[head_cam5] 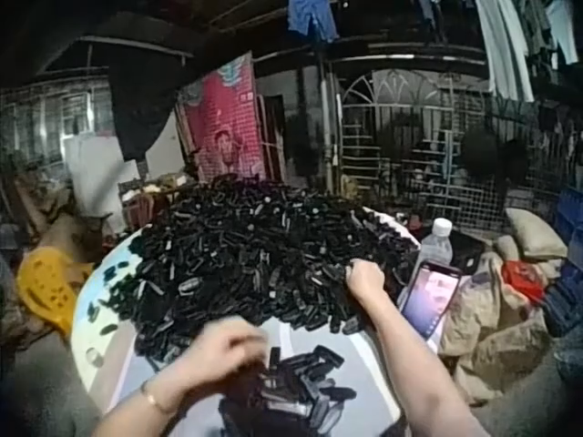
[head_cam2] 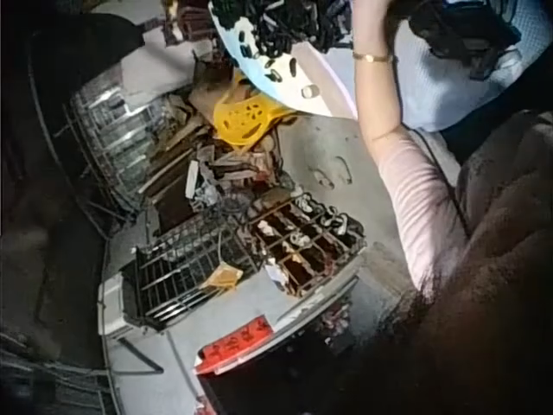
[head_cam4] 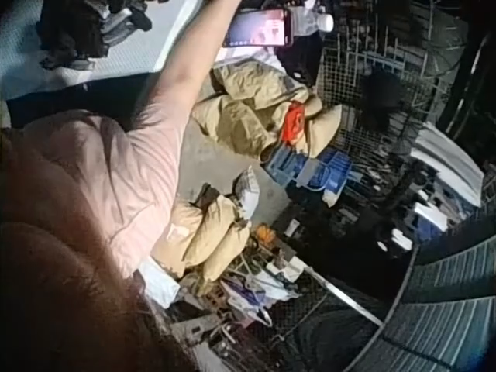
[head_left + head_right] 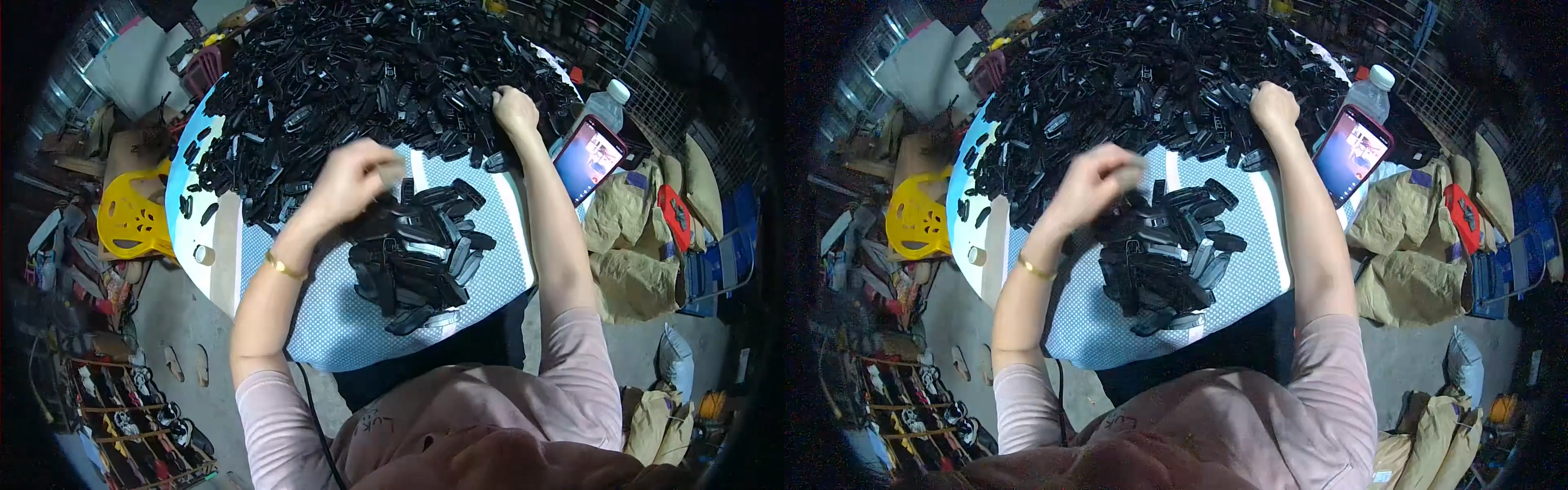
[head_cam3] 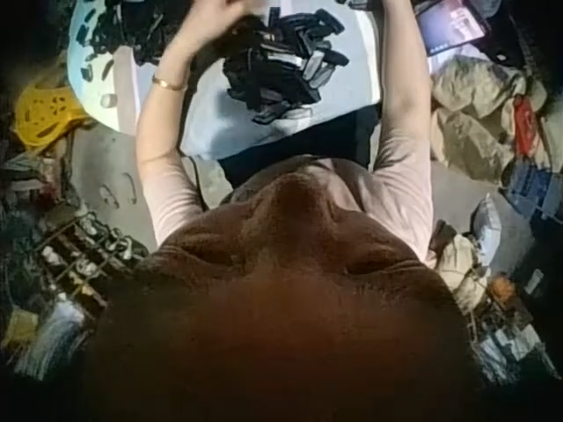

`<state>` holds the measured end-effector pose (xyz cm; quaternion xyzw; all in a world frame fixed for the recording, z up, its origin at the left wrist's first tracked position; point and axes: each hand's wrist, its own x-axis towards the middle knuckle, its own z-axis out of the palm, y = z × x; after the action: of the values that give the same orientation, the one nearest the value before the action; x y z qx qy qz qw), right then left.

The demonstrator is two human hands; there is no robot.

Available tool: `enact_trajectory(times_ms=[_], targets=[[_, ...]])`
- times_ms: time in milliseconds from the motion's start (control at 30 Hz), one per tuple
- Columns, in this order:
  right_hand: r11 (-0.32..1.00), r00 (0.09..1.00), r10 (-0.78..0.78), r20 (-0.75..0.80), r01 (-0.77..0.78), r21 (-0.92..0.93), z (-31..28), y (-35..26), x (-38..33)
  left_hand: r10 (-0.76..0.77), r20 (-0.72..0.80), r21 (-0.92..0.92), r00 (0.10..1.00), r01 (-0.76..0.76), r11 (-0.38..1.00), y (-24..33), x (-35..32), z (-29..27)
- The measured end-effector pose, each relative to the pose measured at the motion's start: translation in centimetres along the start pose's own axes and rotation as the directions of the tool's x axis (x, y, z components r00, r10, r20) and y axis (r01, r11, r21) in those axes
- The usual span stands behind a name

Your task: The recorder is sorting and inspecting a large quantity of small black plastic hardware components on a round table.

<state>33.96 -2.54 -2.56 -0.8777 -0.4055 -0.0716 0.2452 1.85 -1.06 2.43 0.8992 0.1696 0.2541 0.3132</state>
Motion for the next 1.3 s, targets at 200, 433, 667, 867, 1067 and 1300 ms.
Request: enact_trajectory(times_ms=[200, 433, 667, 867, 1067, 1300], targets=[[0.995, 0.994, -0.019, -0.111, 0.029, 0.092, 0.0, -0.4, 0.0, -0.05, -0.237, 0.539, 0.97, 0.174, 0.824, -4.4, 2.2, 1.4], [0.939, 0.863, -0.308, -0.401, 0.345, 0.02, -0.1, -1.6, -1.4, 0.042, -0.287, 0.632, 0.957, 0.156, 0.76, -5.8, 3.9, 2.9], [0.397, 0.48, -0.854, -0.202, 0.851, 0.344, -0.3, -9.8, -8.3, 0.179, -0.262, 0.58, 0.949, 0.007, 0.815, -6.8, 2.9, 3.0], [0.387, 0.451, -0.845, -0.288, 0.887, 0.252, 3.4, -10.7, -9.0, 0.087, -0.408, 0.33, 0.909, 0.058, 0.942, -7.7, 2.3, 3.7], [0.369, 0.477, -0.816, -0.326, 0.865, 0.34, 2.8, -9.7, -8.6, 0.012, -0.493, 0.235, 0.87, 0.12, 0.965, -6.3, 1.3, 3.1], [0.393, 0.904, -0.426, -0.023, 0.208, 0.896, 0.4, -10.4, -8.9, -0.487, -0.064, -0.765, 0.871, 0.27, 0.585, -3.9, 0.8, 1.6]])
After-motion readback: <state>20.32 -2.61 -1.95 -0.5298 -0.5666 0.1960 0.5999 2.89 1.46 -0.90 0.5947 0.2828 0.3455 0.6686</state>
